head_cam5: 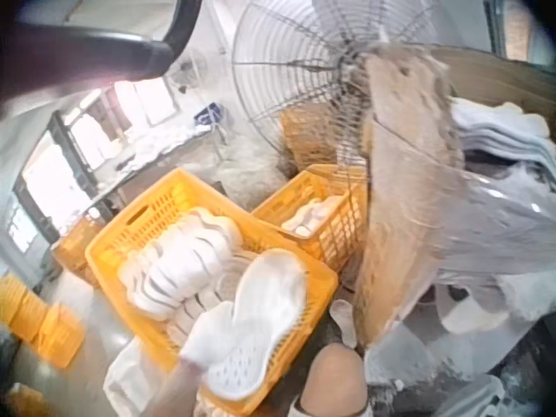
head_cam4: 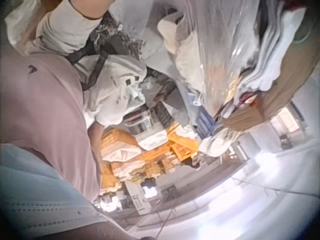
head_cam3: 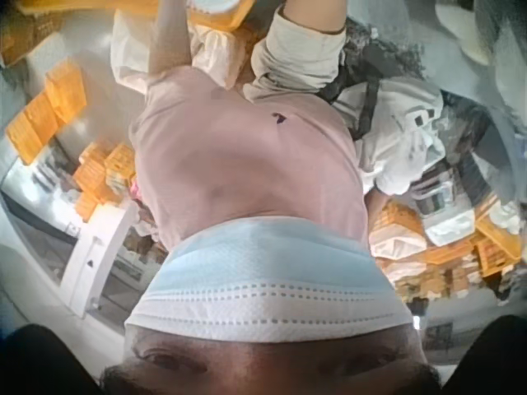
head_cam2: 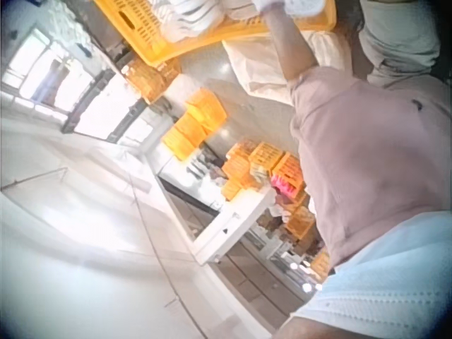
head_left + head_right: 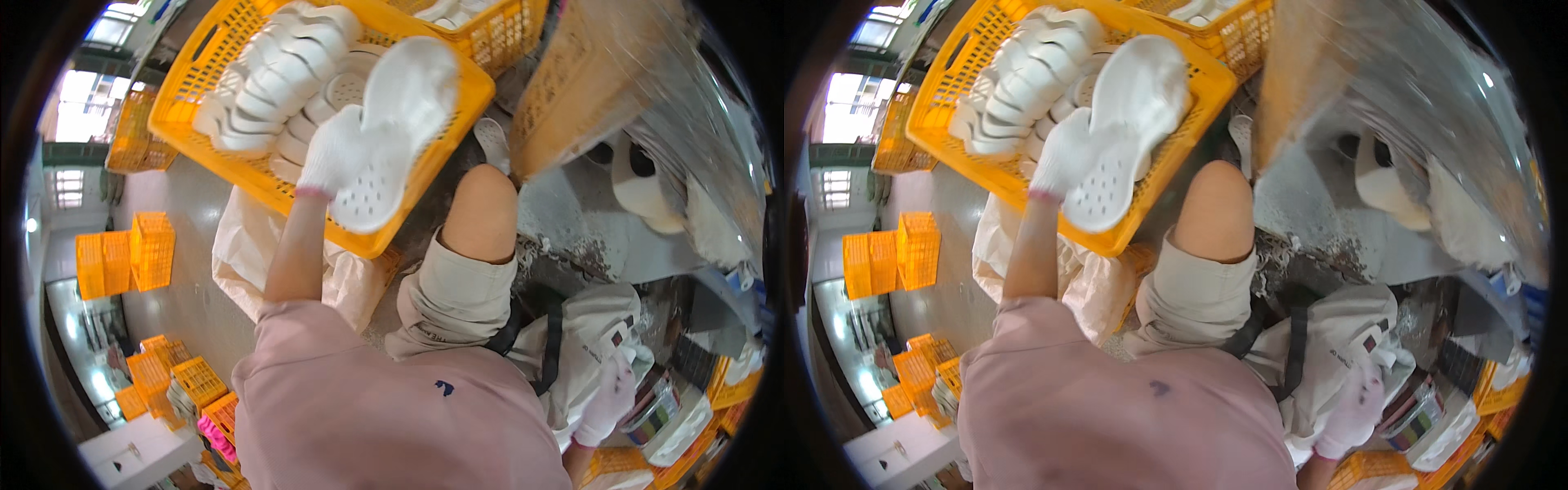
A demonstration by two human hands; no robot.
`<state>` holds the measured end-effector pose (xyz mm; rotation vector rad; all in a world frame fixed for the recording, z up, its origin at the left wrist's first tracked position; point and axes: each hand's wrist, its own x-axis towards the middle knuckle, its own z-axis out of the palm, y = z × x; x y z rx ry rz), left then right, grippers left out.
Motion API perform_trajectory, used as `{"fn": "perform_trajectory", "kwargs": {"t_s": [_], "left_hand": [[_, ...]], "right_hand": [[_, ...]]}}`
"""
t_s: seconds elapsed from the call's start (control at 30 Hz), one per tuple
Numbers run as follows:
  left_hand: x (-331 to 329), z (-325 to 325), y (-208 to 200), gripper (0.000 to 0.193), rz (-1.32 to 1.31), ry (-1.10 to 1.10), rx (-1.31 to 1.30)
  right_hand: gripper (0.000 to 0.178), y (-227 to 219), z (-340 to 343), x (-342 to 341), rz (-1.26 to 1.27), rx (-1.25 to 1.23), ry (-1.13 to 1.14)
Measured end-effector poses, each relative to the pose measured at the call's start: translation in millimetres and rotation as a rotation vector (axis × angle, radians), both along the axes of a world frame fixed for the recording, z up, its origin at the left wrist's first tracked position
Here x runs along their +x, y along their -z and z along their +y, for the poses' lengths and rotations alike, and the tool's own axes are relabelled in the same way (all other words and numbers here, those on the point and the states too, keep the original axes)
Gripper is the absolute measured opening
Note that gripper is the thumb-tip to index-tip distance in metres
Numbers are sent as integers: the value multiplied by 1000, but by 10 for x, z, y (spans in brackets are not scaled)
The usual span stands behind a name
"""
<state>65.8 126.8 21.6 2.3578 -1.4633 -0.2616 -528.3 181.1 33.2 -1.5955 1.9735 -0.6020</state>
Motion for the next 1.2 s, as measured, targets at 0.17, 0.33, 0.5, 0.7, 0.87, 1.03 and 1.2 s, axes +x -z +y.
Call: {"fn": "perform_trajectory", "kwargs": {"t_s": [0.17,0.33,0.5,0.7,0.87,1.03,1.2], "left_hand": [[-1581,814,-852,54,89,377,134],[-2457,864,-482,34,159,602,-40],[-2782,255,-74,31,409,779,63],[-2970,-512,169,52,449,815,561],[-3563,-548,-197,56,784,1149,557],[-3949,-606,330,70,373,945,-22],[-4553,-749,773,51,2173,-52,250]], "right_hand": [[28,60,-427,1477,-146,-129,-546],[20,339,-569,1328,113,-173,-600],[11,2,-93,280,-283,97,-541],[18,-528,160,-770,-939,-81,266],[48,-394,42,-904,-722,113,214],[33,-342,-32,-680,-231,-115,178],[50,-376,89,-348,-237,-85,188]]}}
